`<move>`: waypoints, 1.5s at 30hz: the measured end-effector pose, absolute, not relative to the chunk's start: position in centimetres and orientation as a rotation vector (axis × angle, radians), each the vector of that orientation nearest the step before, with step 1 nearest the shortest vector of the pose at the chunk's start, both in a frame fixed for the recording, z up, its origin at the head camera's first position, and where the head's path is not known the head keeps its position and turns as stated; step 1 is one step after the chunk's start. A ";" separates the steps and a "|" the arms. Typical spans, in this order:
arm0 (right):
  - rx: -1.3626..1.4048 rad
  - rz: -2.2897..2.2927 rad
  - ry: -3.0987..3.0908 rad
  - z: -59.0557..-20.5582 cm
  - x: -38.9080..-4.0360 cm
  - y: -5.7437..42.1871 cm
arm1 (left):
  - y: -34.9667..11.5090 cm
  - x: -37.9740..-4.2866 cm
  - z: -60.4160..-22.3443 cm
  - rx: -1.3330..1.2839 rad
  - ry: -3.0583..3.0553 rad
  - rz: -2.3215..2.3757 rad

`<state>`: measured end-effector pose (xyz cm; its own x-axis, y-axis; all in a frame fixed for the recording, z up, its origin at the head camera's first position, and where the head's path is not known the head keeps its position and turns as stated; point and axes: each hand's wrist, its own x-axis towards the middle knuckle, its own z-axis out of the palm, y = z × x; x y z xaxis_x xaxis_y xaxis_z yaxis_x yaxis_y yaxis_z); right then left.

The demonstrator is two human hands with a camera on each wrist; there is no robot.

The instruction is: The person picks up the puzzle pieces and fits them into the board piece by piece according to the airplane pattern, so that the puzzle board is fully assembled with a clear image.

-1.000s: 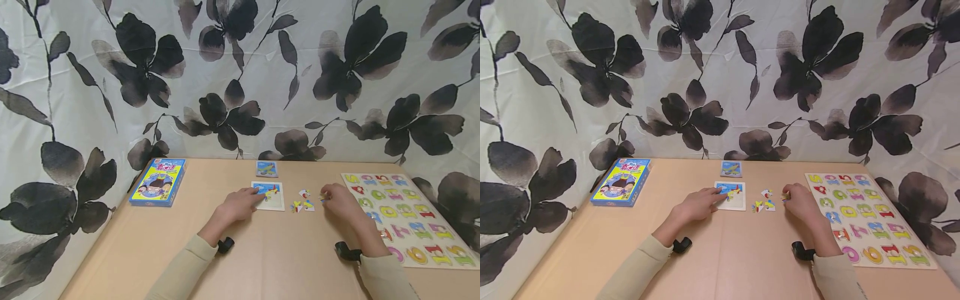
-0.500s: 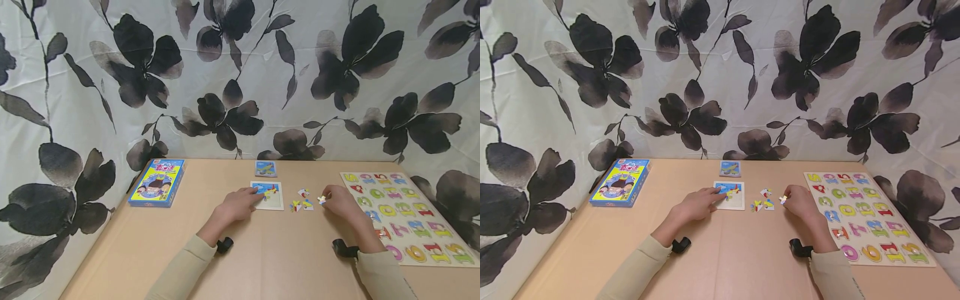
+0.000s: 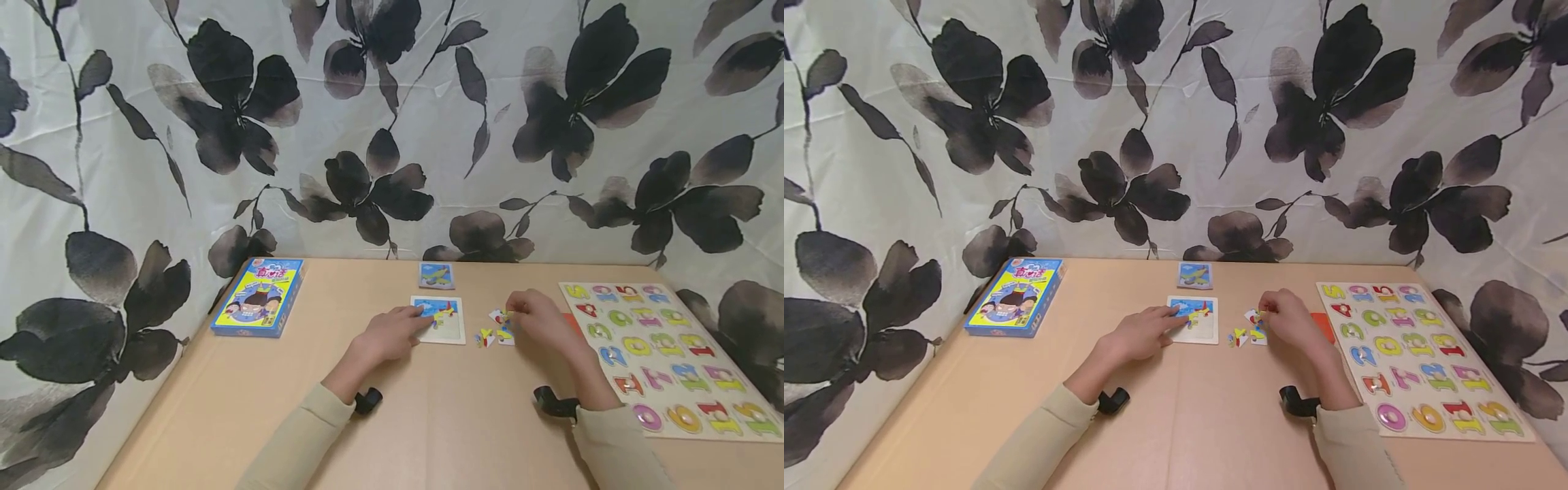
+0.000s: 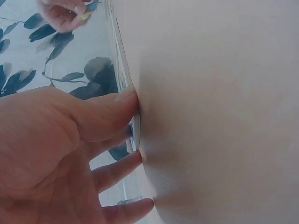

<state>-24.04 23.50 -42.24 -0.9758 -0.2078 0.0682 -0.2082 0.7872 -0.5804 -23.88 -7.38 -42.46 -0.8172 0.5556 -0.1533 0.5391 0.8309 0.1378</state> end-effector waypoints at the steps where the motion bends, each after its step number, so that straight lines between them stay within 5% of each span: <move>1: 0.342 0.989 -2.968 -42.3 -24.2 23.1 | -7.4 -23.9 -42.4 0.853 2.823 0.129; 26: 0.154 1.447 -2.872 -44.5 -26.7 13.8 | -7.3 -23.9 -42.5 0.860 2.851 0.092; 45: 0.004 1.153 -2.943 -44.7 -26.6 12.3 | -7.3 -23.8 -42.5 0.864 2.850 0.095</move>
<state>-26.59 12.26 -44.73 -0.9998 -0.0095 -0.0171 0.0046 0.7339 -0.6792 -23.75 -7.33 -42.49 -0.8198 0.5564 -0.1355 0.5461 0.8308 0.1072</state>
